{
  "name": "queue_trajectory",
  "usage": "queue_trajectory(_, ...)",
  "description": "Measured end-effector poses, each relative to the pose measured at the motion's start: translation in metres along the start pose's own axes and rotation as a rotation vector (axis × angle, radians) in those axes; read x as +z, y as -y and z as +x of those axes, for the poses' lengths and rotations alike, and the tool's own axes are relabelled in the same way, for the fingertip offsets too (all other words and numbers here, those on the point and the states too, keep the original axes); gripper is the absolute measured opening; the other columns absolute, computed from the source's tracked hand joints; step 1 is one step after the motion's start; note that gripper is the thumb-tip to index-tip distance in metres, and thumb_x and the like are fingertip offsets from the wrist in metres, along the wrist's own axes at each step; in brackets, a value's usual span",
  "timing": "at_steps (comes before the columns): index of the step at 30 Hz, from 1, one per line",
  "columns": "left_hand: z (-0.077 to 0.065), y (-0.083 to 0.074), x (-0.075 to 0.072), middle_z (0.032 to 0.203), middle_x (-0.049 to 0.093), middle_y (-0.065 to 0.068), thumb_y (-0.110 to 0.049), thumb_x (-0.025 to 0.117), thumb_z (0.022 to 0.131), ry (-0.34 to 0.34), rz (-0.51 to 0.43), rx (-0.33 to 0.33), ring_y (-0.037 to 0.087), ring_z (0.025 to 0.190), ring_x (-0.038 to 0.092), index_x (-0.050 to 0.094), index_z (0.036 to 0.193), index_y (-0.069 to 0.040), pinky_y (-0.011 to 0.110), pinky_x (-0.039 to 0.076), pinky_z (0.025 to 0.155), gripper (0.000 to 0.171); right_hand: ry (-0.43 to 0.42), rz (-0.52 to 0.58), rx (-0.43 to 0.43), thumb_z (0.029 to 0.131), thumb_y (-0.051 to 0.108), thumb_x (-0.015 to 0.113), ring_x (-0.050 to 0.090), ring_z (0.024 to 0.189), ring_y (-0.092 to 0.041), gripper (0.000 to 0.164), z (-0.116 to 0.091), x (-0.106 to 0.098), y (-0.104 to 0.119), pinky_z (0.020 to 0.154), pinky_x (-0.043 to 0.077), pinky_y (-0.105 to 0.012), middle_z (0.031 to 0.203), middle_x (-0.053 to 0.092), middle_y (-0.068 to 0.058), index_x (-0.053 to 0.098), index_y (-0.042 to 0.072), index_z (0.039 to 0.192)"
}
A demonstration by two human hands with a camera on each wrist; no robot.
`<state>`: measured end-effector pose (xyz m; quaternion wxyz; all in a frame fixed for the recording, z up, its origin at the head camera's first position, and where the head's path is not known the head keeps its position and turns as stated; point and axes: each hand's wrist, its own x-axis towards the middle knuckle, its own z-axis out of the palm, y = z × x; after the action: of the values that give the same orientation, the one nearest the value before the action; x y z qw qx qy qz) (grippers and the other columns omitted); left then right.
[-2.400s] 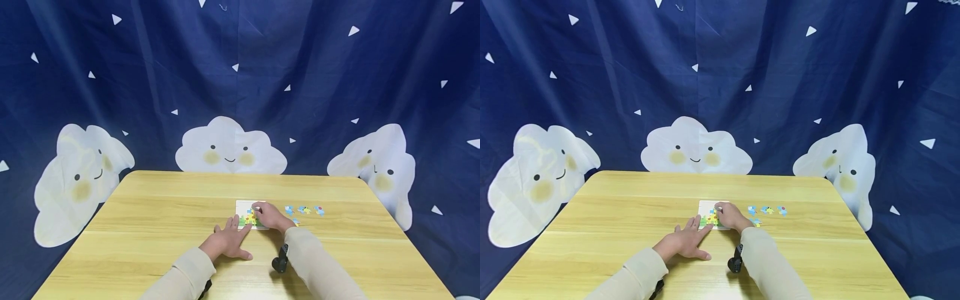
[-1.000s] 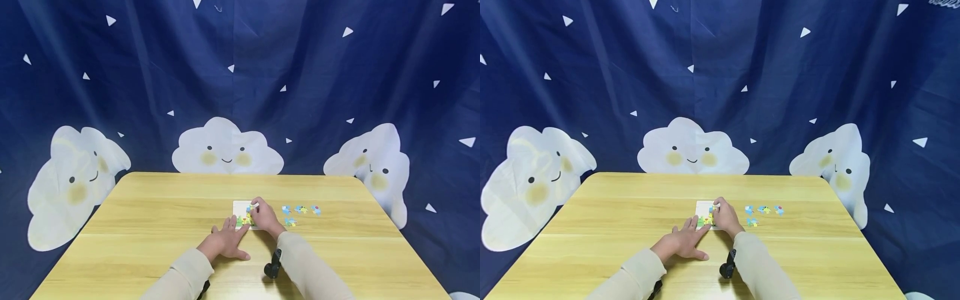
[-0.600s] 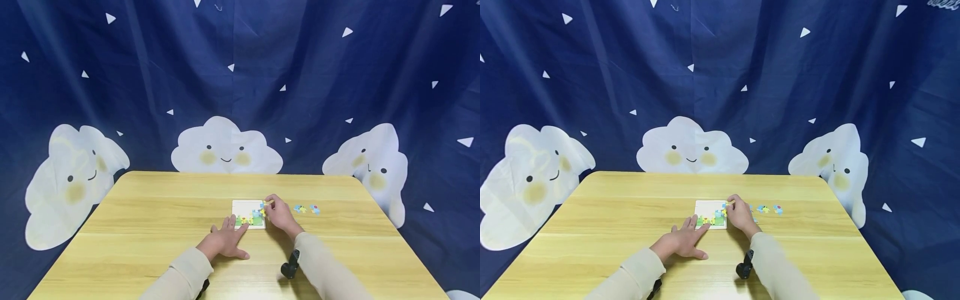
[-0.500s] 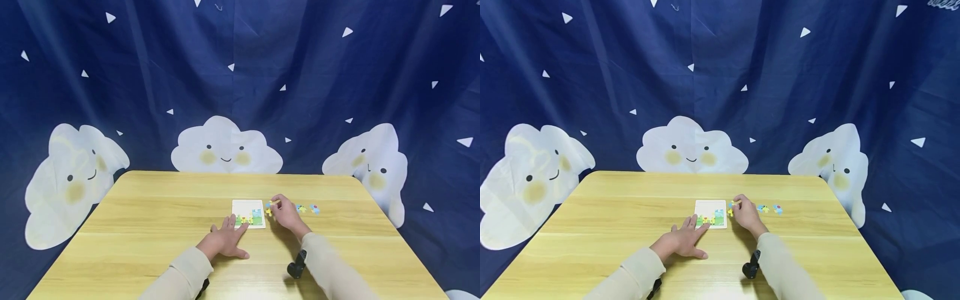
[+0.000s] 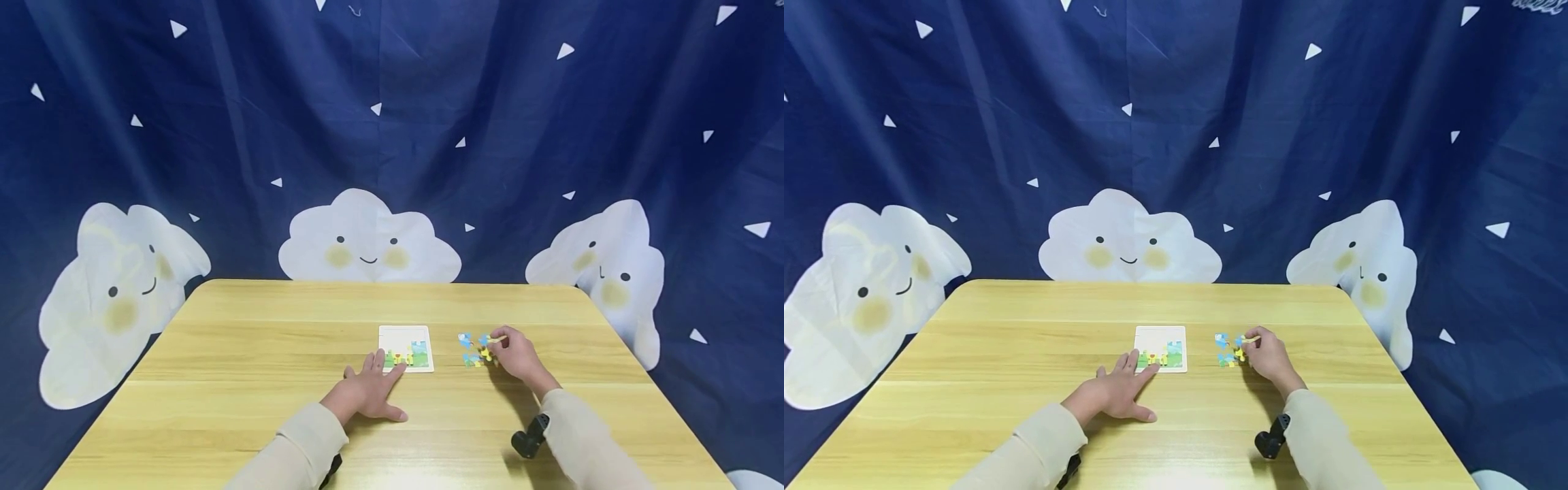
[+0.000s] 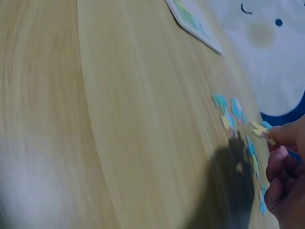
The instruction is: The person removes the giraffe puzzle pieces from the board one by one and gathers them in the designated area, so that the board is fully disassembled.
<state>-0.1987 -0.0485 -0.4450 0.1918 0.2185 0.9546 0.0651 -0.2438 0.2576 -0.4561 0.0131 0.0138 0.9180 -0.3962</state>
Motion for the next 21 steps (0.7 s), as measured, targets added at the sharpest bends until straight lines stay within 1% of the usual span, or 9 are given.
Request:
queue_trajectory(3,0.000,0.000,0.000,0.156,0.013,0.021,-0.067,0.063,0.075,0.001,-0.002,-0.003,0.039,0.142,0.015,0.025,0.149,-0.027,0.070,0.022,0.100,0.093,0.030,-0.022,0.001,0.092,0.009,0.057,0.057,0.067,-0.018,0.021,-0.002,-0.002,-0.007,0.058,0.045,-0.031,0.084,0.063,-0.011,0.056,-0.005,0.108)
queue_trajectory(4,0.000,0.000,0.000,0.156,0.013,0.021,-0.067,0.063,0.075,0.001,-0.005,-0.004,0.039,0.142,0.015,0.025,0.150,-0.027,0.070,0.022,0.100,0.093,0.033,-0.032,0.006,0.091,0.008,0.058,0.058,0.067,-0.017,0.019,-0.003,-0.002,-0.010,0.059,0.046,-0.030,0.084,0.063,-0.010,0.056,-0.004,0.106)
queue_trajectory(8,0.000,0.001,0.002,0.156,0.013,0.022,-0.068,0.063,0.074,0.000,-0.010,-0.003,0.039,0.143,0.014,0.024,0.150,-0.028,0.070,0.021,0.100,0.094,0.037,-0.088,-0.020,0.089,0.006,0.058,0.059,0.070,-0.017,0.015,-0.004,-0.003,-0.016,0.061,0.048,-0.031,0.083,0.064,-0.010,0.057,-0.005,0.100)
queue_trajectory(13,0.001,0.000,0.003,0.155,0.013,0.022,-0.067,0.063,0.074,-0.008,-0.013,0.004,0.040,0.142,0.015,0.025,0.149,-0.028,0.071,0.021,0.100,0.094,0.022,-0.141,-0.030,0.089,0.007,0.059,0.060,0.082,-0.023,0.016,-0.005,-0.004,-0.019,0.068,0.049,-0.035,0.090,0.064,-0.013,0.059,-0.006,0.100)
queue_trajectory(16,0.001,0.000,0.002,0.155,0.013,0.022,-0.067,0.063,0.074,-0.009,-0.016,0.004,0.040,0.142,0.015,0.025,0.149,-0.027,0.071,0.021,0.100,0.093,0.017,-0.162,-0.033,0.089,0.007,0.060,0.060,0.088,-0.026,0.017,-0.005,-0.004,-0.021,0.074,0.049,-0.039,0.096,0.064,-0.017,0.060,-0.006,0.100)
queue_trajectory(19,0.000,0.001,0.002,0.155,0.012,0.022,-0.067,0.063,0.074,-0.008,-0.020,0.003,0.040,0.142,0.015,0.025,0.150,-0.027,0.071,0.021,0.100,0.094,0.004,-0.183,-0.035,0.088,0.008,0.061,0.061,0.089,-0.026,0.018,-0.003,-0.002,-0.023,0.077,0.049,-0.040,0.098,0.065,-0.017,0.061,-0.005,0.100)
queue_trajectory(21,0.000,0.001,0.001,0.155,0.012,0.022,-0.067,0.063,0.074,-0.007,-0.020,0.002,0.040,0.142,0.015,0.025,0.150,-0.027,0.071,0.021,0.100,0.094,-0.004,-0.195,-0.042,0.087,0.009,0.062,0.061,0.087,-0.025,0.018,-0.002,-0.001,-0.025,0.077,0.049,-0.041,0.095,0.065,-0.015,0.061,-0.004,0.099)
